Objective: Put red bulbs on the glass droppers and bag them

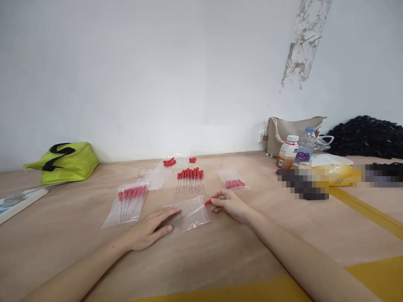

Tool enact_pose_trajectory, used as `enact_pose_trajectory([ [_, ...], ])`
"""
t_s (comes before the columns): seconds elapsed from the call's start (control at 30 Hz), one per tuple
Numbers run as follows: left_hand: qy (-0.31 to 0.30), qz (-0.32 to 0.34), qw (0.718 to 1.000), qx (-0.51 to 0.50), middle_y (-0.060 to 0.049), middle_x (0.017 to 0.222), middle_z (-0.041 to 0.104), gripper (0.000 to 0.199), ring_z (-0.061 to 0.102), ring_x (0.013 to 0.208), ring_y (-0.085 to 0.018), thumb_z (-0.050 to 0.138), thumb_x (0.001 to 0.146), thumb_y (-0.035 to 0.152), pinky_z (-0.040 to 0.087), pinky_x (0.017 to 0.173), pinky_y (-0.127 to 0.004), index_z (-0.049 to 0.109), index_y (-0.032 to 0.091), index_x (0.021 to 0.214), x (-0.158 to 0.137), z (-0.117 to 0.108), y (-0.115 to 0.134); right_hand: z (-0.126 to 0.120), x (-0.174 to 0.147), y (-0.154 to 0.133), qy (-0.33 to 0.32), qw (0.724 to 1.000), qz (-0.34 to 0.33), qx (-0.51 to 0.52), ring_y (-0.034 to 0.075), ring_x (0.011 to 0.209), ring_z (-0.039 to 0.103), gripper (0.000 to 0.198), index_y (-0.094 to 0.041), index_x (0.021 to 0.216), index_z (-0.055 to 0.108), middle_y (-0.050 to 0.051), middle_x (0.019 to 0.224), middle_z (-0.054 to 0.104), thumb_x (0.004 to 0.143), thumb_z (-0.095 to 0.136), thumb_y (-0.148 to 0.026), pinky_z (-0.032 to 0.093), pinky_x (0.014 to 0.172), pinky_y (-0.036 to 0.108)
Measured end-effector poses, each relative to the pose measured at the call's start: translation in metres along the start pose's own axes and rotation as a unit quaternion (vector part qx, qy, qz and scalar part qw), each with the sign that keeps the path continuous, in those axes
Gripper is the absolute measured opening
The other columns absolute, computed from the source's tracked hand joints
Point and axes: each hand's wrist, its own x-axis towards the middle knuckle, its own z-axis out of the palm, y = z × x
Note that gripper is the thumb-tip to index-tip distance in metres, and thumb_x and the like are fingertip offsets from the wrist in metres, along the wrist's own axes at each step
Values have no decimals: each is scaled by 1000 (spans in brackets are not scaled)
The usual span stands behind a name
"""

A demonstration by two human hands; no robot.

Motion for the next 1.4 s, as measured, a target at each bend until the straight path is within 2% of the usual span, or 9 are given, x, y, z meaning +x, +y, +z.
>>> enact_pose_trajectory([
  [0.17, 0, 9, 1000, -5, -4, 131, 42, 44, 38, 119, -21, 39, 88, 35, 32, 98, -39, 32, 26, 130, 2, 0, -1, -2, -2, -1, -50, 973, -72, -213, 6, 49, 42, 29, -14, 73, 56, -5, 54, 49, 61, 69, -37, 30, 45, 18],
  [0.53, 4, 27, 1000, 7, -4, 128, 44, 41, 40, 116, -19, 40, 88, 31, 33, 97, -36, 34, 25, 129, 7, 1, 1, 22, 0, 8, -65, 931, -178, -313, 14, 76, 52, 23, -17, 71, 68, 3, 80, 59, 68, 61, -39, 40, 66, 24],
  [0.63, 22, 44, 999, 4, -5, 126, 47, 38, 40, 116, -19, 41, 88, 29, 33, 97, -36, 39, 24, 126, 7, 2, 1, 13, 4, 2, -100, 938, -131, -305, 12, 68, 53, 22, -16, 74, 67, 2, 73, 61, 72, 57, -35, 41, 61, 23],
  [0.73, 76, 68, 995, 17, -5, 119, 53, 29, 40, 116, -20, 43, 87, 28, 31, 99, -39, 51, 22, 114, 6, 3, 0, -1, 18, -5, 13, 952, -76, -297, 11, 61, 53, 19, -13, 74, 62, 1, 67, 61, 69, 57, -31, 40, 56, 21],
  [0.83, 111, 62, 992, 21, -6, 111, 57, 24, 48, 107, -20, 42, 88, 27, 36, 93, -38, 57, 21, 105, 5, 5, -3, -9, 44, -12, 148, 922, -45, -355, 11, 60, 55, 20, -13, 81, 59, 3, 70, 62, 69, 55, -27, 40, 54, 20],
  [0.93, 91, 53, 994, 12, -5, 109, 57, 24, 52, 100, -18, 43, 87, 28, 42, 87, -33, 56, 21, 106, 4, 5, -4, -5, 75, -16, 198, 887, -26, -417, 13, 69, 58, 35, -11, 99, 53, 6, 81, 64, 68, 55, -28, 42, 58, 20],
  [1.03, 73, 54, 996, 9, -5, 109, 58, 26, 51, 102, -18, 44, 87, 28, 41, 88, -33, 54, 22, 109, 4, 5, -4, 7, 103, -17, 212, 869, -13, -447, 17, 81, 58, 43, -10, 104, 51, 11, 92, 62, 67, 56, -31, 42, 63, 22],
  [1.13, 71, 50, 996, 7, -5, 110, 58, 26, 51, 103, -18, 44, 87, 27, 41, 89, -34, 55, 22, 109, 3, 5, -4, 15, 120, -16, 198, 854, 11, -481, 20, 82, 58, 32, -11, 93, 57, 14, 91, 63, 65, 56, -26, 41, 62, 22],
  [1.4, 72, 51, 996, 5, -5, 109, 59, 25, 51, 103, -18, 44, 86, 27, 41, 90, -34, 56, 22, 108, 4, 5, -5, 10, 121, -26, 128, 830, 63, -540, 21, 73, 60, 13, -12, 72, 62, 12, 77, 65, 59, 58, -13, 40, 57, 23],
])
